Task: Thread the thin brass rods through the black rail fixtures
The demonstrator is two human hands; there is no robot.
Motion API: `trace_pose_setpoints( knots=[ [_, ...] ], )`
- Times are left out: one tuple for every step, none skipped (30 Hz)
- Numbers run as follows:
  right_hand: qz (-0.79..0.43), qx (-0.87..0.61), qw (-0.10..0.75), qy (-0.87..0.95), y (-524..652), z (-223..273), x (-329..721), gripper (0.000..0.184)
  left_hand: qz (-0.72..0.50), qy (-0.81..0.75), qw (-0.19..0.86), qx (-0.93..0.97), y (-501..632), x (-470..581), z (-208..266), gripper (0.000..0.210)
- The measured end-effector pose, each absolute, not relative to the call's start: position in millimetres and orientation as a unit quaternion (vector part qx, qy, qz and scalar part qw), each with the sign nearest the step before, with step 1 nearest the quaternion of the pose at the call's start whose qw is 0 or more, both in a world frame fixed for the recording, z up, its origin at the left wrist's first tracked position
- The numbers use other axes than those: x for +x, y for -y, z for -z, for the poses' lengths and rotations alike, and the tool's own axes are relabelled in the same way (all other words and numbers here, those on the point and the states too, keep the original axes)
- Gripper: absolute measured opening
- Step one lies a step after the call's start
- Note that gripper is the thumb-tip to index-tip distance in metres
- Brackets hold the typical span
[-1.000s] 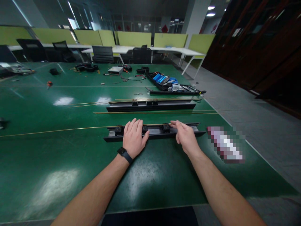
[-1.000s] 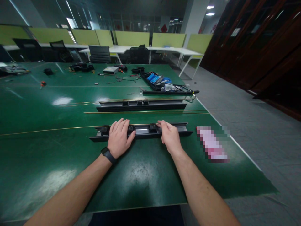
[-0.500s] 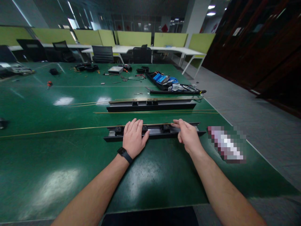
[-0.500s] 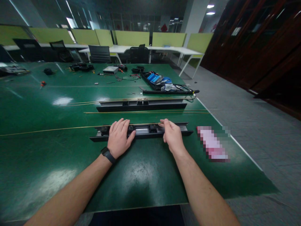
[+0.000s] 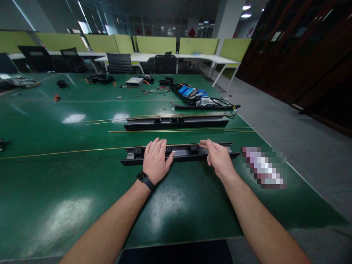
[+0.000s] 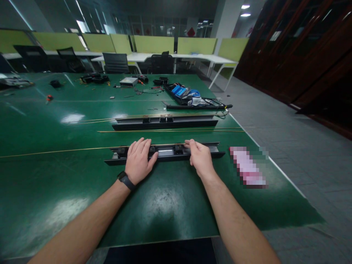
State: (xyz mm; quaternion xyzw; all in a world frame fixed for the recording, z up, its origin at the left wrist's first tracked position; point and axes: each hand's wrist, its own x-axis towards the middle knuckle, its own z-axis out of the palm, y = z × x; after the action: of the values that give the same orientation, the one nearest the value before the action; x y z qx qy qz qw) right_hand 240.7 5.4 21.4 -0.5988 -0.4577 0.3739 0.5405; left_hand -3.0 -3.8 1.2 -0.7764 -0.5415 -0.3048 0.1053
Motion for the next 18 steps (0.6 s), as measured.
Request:
trace_pose_setpoints(
  knots=[
    [-0.371,-0.601,0.541,0.456,-5.8,-21.0,241.0,0.049,0.305,0.542,0.104,-0.776,3.6,-3.1,-0.9,0.053],
    [-0.368,-0.604,0.541,0.455,-6.1,-20.5,241.2,0.049,0.305,0.542,0.104,-0.776,3.4,-3.2,-0.6,0.053],
    [-0.365,-0.606,0.541,0.454,-6.5,-19.9,241.5,0.050,0.305,0.543,0.103,-0.776,3.2,-3.4,-0.3,0.054],
    [-0.362,-0.608,0.541,0.454,-6.9,-19.3,241.9,0.050,0.306,0.543,0.103,-0.775,3.0,-3.6,0.1,0.054],
    [-0.359,-0.610,0.542,0.453,-7.3,-18.7,242.5,0.050,0.305,0.543,0.103,-0.775,2.9,-3.7,0.5,0.055],
    [-0.354,-0.613,0.543,0.451,-7.7,-18.2,243.3,0.050,0.306,0.543,0.103,-0.775,2.7,-3.9,0.8,0.055],
    [-0.349,-0.615,0.545,0.450,-8.1,-17.9,244.2,0.050,0.305,0.543,0.104,-0.775,2.5,-4.1,1.2,0.055],
    [-0.344,-0.617,0.548,0.448,-8.4,-17.8,245.3,0.050,0.305,0.543,0.104,-0.775,2.4,-4.2,1.5,0.055],
    [-0.341,-0.619,0.550,0.446,-8.7,-18.0,246.3,0.050,0.305,0.543,0.104,-0.775,2.2,-4.3,1.7,0.056],
    [-0.338,-0.620,0.553,0.442,-8.8,-18.3,247.1,0.050,0.306,0.543,0.104,-0.775,2.1,-4.4,1.9,0.056],
    [-0.337,-0.622,0.555,0.439,-8.8,-18.9,247.6,0.050,0.307,0.543,0.103,-0.775,1.9,-4.4,2.1,0.057],
    [-0.337,-0.622,0.556,0.437,-8.6,-19.7,247.8,0.050,0.308,0.543,0.102,-0.775,1.8,-4.4,2.2,0.057],
    [-0.337,-0.621,0.556,0.437,-8.4,-20.6,247.6,0.050,0.309,0.543,0.102,-0.775,1.7,-4.3,2.3,0.057],
    [-0.338,-0.620,0.556,0.439,-8.1,-21.5,247.1,0.051,0.309,0.542,0.102,-0.774,1.6,-4.3,2.4,0.056],
    [-0.340,-0.618,0.554,0.443,-7.7,-22.5,246.3,0.051,0.310,0.542,0.102,-0.775,1.6,-4.2,2.4,0.056],
    [-0.343,-0.615,0.551,0.447,-7.3,-23.3,245.4,0.051,0.310,0.541,0.102,-0.775,1.6,-4.2,2.4,0.056],
    [-0.347,-0.613,0.548,0.452,-6.9,-24.1,244.6,0.051,0.311,0.540,0.102,-0.775,1.7,-4.1,2.3,0.056],
    [-0.351,-0.612,0.543,0.455,-6.5,-24.8,244.0,0.051,0.312,0.540,0.102,-0.775,1.9,-4.1,2.2,0.056]
  ],
)
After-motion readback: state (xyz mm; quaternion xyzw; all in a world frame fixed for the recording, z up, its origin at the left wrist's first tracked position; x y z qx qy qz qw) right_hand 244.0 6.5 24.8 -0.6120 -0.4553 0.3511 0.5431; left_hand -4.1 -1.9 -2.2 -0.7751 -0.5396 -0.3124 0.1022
